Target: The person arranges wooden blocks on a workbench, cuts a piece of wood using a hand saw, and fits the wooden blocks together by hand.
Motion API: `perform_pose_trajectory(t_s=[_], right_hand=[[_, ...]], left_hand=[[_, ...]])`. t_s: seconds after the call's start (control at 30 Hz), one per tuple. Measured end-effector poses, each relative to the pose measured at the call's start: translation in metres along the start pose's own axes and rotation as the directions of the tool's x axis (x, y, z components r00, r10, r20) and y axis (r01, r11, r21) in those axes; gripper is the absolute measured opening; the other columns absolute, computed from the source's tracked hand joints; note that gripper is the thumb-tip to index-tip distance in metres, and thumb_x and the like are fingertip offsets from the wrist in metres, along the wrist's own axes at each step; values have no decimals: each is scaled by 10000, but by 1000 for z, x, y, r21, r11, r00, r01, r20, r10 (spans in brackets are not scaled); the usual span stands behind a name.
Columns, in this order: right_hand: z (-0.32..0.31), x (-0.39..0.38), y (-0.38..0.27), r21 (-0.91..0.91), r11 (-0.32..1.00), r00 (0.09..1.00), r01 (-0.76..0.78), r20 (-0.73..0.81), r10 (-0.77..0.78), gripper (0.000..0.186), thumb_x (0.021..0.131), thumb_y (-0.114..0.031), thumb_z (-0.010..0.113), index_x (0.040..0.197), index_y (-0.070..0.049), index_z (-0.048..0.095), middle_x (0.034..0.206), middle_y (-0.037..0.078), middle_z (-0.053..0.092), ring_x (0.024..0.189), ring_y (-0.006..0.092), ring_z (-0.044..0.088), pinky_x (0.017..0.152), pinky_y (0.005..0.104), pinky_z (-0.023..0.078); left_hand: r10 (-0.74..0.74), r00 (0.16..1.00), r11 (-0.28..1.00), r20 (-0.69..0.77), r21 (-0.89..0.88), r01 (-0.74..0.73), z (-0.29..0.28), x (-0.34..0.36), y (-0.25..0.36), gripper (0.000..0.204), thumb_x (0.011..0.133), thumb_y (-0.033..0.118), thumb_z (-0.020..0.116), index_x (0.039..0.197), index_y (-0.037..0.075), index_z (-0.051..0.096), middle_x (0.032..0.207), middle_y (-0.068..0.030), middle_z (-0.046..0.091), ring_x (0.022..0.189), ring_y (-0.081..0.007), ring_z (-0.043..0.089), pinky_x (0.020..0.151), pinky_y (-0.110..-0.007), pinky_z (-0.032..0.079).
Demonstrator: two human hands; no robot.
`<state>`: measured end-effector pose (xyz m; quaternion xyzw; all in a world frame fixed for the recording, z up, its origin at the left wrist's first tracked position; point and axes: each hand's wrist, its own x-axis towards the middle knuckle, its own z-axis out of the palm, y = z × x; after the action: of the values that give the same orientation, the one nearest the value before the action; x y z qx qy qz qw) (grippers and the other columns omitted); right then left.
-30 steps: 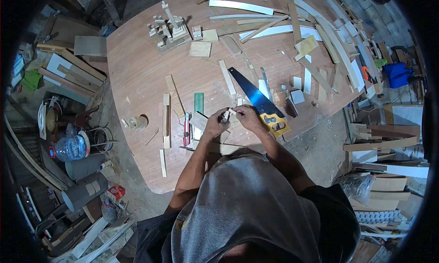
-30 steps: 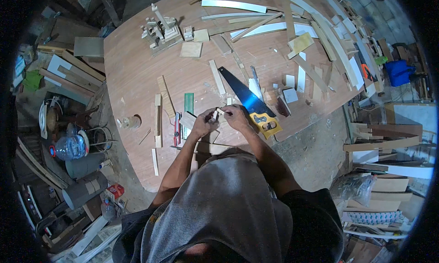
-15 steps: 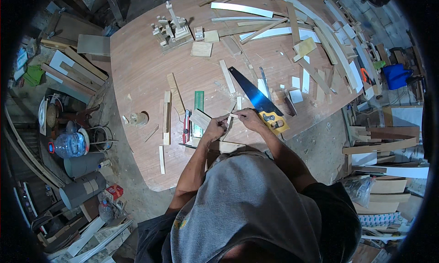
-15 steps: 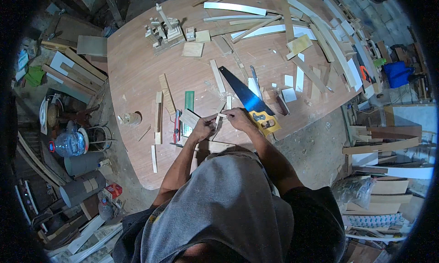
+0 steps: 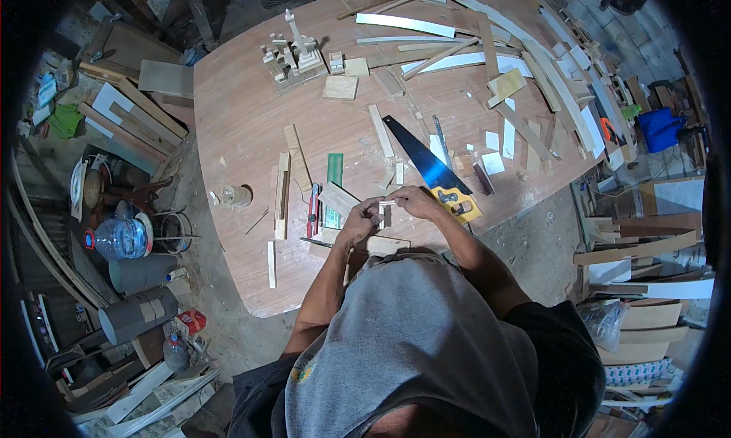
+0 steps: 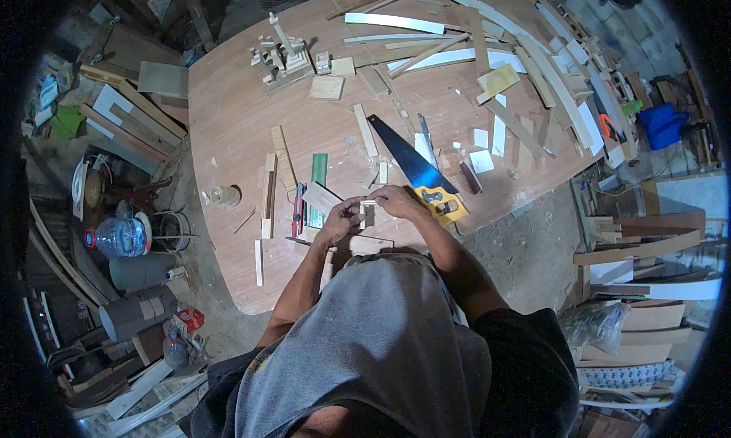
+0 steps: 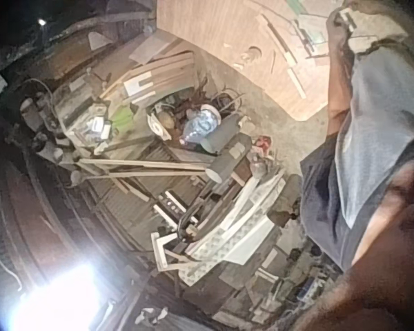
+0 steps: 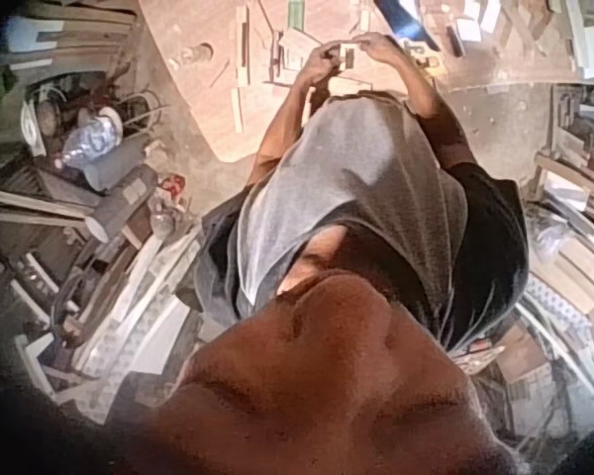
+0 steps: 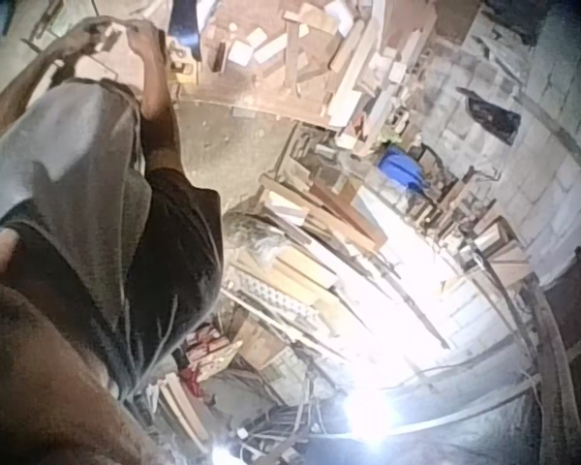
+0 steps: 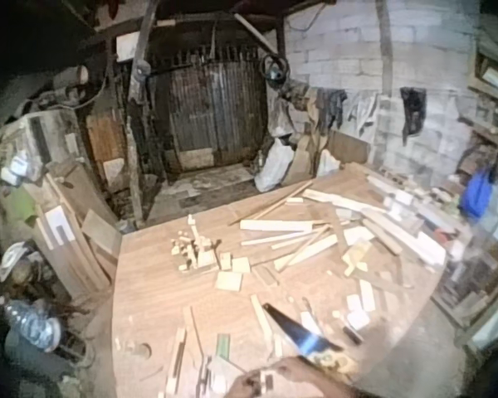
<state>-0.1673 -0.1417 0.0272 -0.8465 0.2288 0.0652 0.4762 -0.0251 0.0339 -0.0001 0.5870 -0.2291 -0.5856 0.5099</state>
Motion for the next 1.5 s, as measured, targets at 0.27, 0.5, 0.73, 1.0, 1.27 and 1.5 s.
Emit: perform_pose_trajectory(t_s=[0.27, 0.5, 0.73, 1.0, 1.27, 1.5], right_hand=[[-5, 28, -15, 76, 997, 1000, -6, 9, 6, 232, 942, -151, 621, 1124, -29, 696, 908, 107, 712, 838, 166, 652, 750, 320, 521], [8, 32, -23, 401, 909, 990, -108, 128, 61, 178, 874, -89, 697, 1036, -18, 675, 875, 41, 700, 823, 115, 631, 737, 266, 498], [13, 14, -21, 562, 815, 990, -140, 85, 111, 233, 861, -52, 701, 1087, -13, 657, 925, 43, 683, 838, 115, 626, 719, 261, 508], [13, 4, -14, 472, 870, 990, -139, 44, 134, 186, 868, -62, 712, 1042, -7, 678, 904, 37, 691, 822, 121, 639, 711, 262, 524], [9, 23, -14, 286, 950, 986, -127, 138, 91, 243, 881, -128, 699, 1108, -40, 699, 936, 105, 722, 802, 188, 685, 736, 305, 549], [16, 50, -27, -347, 930, 977, -122, -207, 51, 326, 909, -152, 613, 1219, -71, 670, 1075, 252, 684, 1061, 426, 650, 930, 473, 510]], left_hand=[[71, 988, 992, -136, -94, -84, -17, -7, -12, 499, 882, -61, 660, 1356, 74, 584, 847, 20, 629, 699, -74, 544, 606, -233, 469], [114, 949, 960, -295, -212, -181, -8, -6, 4, 514, 923, -15, 664, 1412, 63, 526, 943, -11, 670, 826, -104, 630, 715, -264, 553], [74, 940, 965, -332, -215, -152, 0, 3, 15, 463, 900, 7, 708, 1346, 6, 584, 956, -29, 676, 823, -115, 647, 694, -266, 568], [7, 945, 963, -326, -252, -94, 6, 6, 11, 458, 868, -1, 740, 1308, -11, 612, 847, -27, 670, 684, -101, 623, 596, -253, 535], [16, 935, 960, -355, -255, -113, -11, -1, 1, 350, 867, -6, 736, 1210, 11, 667, 786, 6, 663, 593, -85, 592, 534, -243, 499], [-53, 943, 938, -328, -342, -66, -16, -10, 15, 372, 878, 8, 728, 1238, 50, 647, 809, -14, 686, 579, -109, 615, 507, -254, 508]])
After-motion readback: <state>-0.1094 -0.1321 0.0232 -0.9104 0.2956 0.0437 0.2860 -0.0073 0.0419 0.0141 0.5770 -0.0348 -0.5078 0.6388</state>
